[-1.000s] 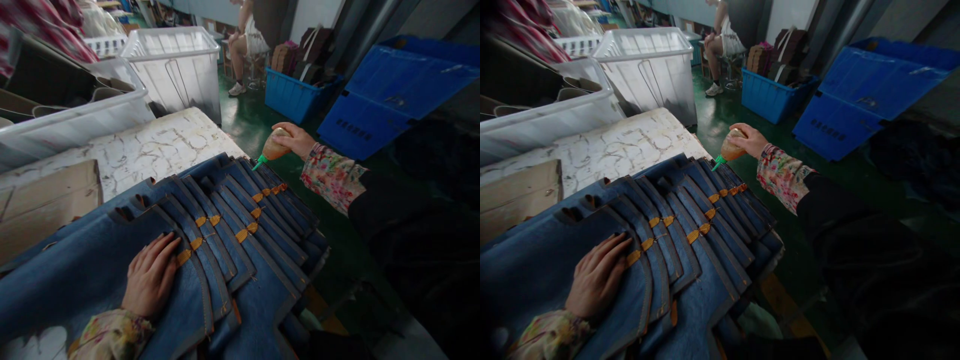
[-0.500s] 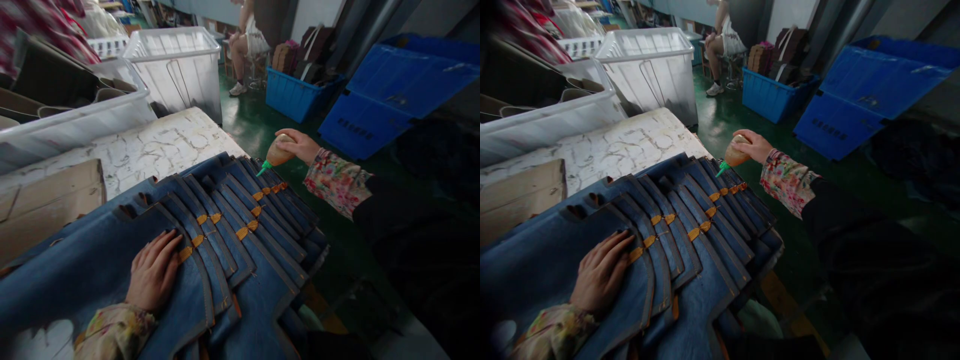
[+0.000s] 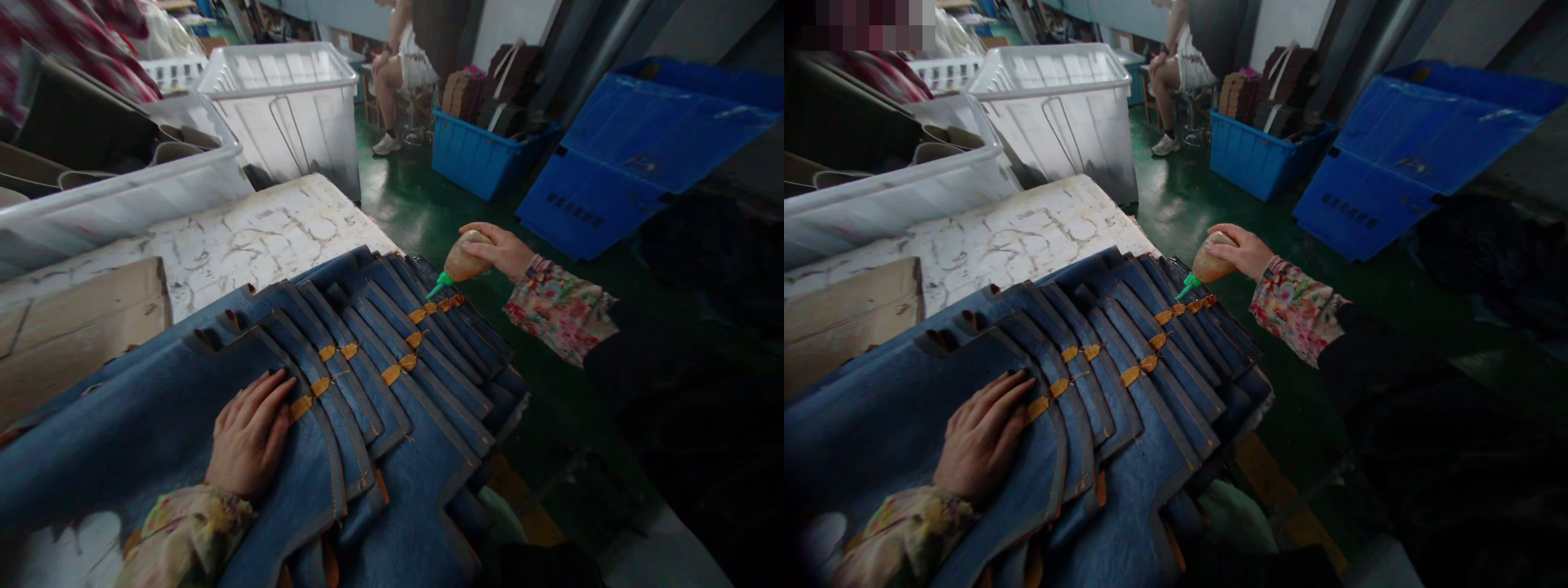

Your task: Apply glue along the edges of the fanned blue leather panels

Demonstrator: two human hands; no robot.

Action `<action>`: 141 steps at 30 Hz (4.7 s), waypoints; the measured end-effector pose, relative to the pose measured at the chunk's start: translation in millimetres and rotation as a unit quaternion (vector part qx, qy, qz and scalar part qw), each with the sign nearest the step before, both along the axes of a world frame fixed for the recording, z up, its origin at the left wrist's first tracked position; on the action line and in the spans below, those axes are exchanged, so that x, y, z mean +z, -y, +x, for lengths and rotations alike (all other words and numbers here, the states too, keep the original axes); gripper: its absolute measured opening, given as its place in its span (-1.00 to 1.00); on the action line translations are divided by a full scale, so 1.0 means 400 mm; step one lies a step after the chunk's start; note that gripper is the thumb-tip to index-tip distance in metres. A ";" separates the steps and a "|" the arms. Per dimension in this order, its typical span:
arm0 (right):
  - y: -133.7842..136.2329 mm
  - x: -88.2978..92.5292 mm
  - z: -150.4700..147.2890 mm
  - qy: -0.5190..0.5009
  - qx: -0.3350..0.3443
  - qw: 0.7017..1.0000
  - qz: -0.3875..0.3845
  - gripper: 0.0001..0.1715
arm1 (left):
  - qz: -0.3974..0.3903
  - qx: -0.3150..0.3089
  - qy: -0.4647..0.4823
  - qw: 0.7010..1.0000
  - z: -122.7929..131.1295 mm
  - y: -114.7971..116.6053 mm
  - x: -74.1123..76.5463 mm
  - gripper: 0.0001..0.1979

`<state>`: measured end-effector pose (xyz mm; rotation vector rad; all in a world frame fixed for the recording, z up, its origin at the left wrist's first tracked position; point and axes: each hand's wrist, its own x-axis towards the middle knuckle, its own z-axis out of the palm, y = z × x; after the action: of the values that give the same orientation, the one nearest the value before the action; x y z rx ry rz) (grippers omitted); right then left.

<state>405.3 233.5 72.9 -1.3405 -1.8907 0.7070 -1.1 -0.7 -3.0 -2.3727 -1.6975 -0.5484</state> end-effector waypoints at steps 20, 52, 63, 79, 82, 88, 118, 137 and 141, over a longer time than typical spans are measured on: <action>0.061 0.005 0.029 0.007 0.005 1.000 0.023 -0.53 | -0.010 0.003 0.006 1.000 -0.002 0.001 -0.003 -0.65; 0.198 -0.002 0.148 0.010 0.089 0.987 -0.130 -0.51 | -0.021 0.004 0.013 1.000 -0.003 0.000 0.001 -0.67; 0.227 -0.008 0.150 -0.004 0.090 0.989 -0.115 -0.51 | -0.013 -0.004 0.005 1.000 -0.001 -0.004 0.007 -0.67; 0.179 -0.012 0.121 -0.001 0.118 0.992 -0.043 -0.48 | -0.013 -0.002 0.002 1.000 -0.003 -0.001 0.001 -0.66; 0.197 0.000 0.134 0.015 0.145 0.987 -0.074 -0.51 | -0.015 -0.003 0.004 1.000 -0.005 -0.001 -0.001 -0.66; 0.157 -0.004 0.082 0.022 0.107 0.994 0.019 -0.48 | -0.009 -0.004 -0.001 1.000 -0.005 0.000 -0.001 -0.66; 0.078 -0.013 0.011 0.021 0.067 0.992 0.103 -0.55 | -0.009 0.004 0.015 1.000 0.000 0.004 0.000 -0.66; -0.085 -0.009 -0.116 0.012 0.032 0.984 0.177 -0.50 | -0.001 -0.004 0.007 1.000 0.005 0.005 0.004 -0.67; -0.106 -0.008 -0.131 0.012 0.005 0.985 0.174 -0.51 | 0.000 -0.006 0.011 1.000 0.003 0.006 0.002 -0.67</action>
<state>352.9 276.1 69.6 -1.1217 -1.9341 0.3439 0.2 -3.3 -2.3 -2.3874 -1.6934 -0.5769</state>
